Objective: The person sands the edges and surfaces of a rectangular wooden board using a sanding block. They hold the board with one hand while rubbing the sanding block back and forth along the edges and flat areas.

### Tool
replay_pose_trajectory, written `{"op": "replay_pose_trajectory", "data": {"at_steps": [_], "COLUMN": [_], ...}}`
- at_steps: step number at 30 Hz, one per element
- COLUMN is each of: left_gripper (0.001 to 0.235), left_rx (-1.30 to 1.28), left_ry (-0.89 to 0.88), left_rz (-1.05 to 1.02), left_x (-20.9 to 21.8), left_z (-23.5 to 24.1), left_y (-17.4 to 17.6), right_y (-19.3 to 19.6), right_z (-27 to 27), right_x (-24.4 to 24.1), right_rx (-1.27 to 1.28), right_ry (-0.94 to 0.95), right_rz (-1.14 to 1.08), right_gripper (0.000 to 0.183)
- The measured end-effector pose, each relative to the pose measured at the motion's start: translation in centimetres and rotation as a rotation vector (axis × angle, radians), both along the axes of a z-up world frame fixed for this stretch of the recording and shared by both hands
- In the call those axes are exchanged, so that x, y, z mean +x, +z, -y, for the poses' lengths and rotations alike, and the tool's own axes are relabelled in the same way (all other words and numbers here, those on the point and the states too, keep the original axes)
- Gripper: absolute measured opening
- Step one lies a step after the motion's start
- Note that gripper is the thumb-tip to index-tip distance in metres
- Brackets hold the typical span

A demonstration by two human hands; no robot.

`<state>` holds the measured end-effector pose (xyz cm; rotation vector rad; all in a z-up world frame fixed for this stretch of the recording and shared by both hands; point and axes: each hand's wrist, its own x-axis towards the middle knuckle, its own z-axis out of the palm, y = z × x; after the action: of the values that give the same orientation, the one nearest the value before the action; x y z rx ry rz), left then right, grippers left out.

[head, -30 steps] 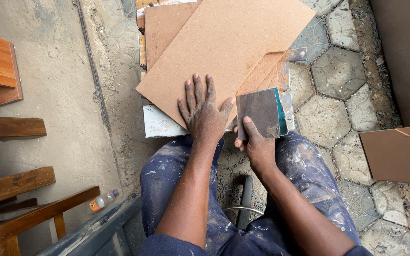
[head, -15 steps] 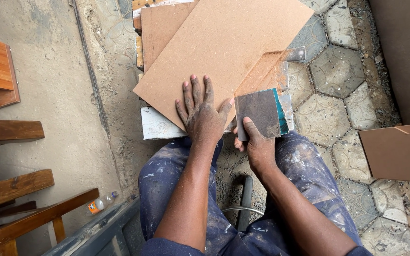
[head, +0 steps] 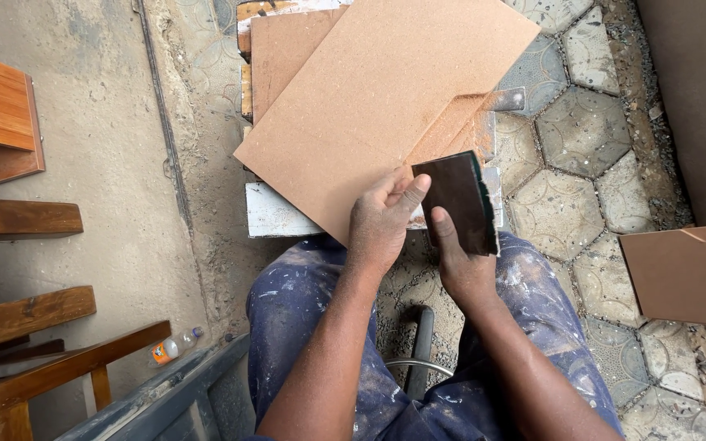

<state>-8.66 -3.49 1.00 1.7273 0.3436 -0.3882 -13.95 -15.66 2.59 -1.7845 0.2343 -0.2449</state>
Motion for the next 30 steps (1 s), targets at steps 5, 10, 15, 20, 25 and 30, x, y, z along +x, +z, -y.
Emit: {"op": "replay_pose_trajectory", "data": {"at_steps": [5,10,15,20,25,30], "left_gripper": [0.078,0.096,0.111,0.082,0.053,0.038], "left_rx": [-0.406,-0.453,-0.257,-0.341,-0.405,-0.57], "left_ry": [0.057,0.047,0.05,0.035,0.046,0.145], "left_rz": [0.01,-0.088,0.004,0.043,0.043,0.029], "left_x": [-0.5,0.0,0.5,0.0,0.0,0.0], "left_z": [1.9,2.5,3.0,4.2,4.4,5.0], "left_y": [-2.6,-0.9,0.8,-0.5,-1.5,-0.9], "right_y": [-2.8,-0.4,2.7,-0.5,-1.3,0.3], "right_z": [1.6,2.6,2.5,3.0,4.3,3.6], "right_x": [-0.6,-0.8,-0.4,0.2,0.8,0.9], "right_rx": [-0.267,-0.243,-0.017,0.438,0.497,0.203], "right_ry": [0.166,0.325,0.371,0.159,0.106,0.186], "right_rz": [0.034,-0.067,-0.129,-0.276,-0.454,-0.337], "right_gripper": [0.024,0.044,0.067,0.012,0.025,0.031]}}
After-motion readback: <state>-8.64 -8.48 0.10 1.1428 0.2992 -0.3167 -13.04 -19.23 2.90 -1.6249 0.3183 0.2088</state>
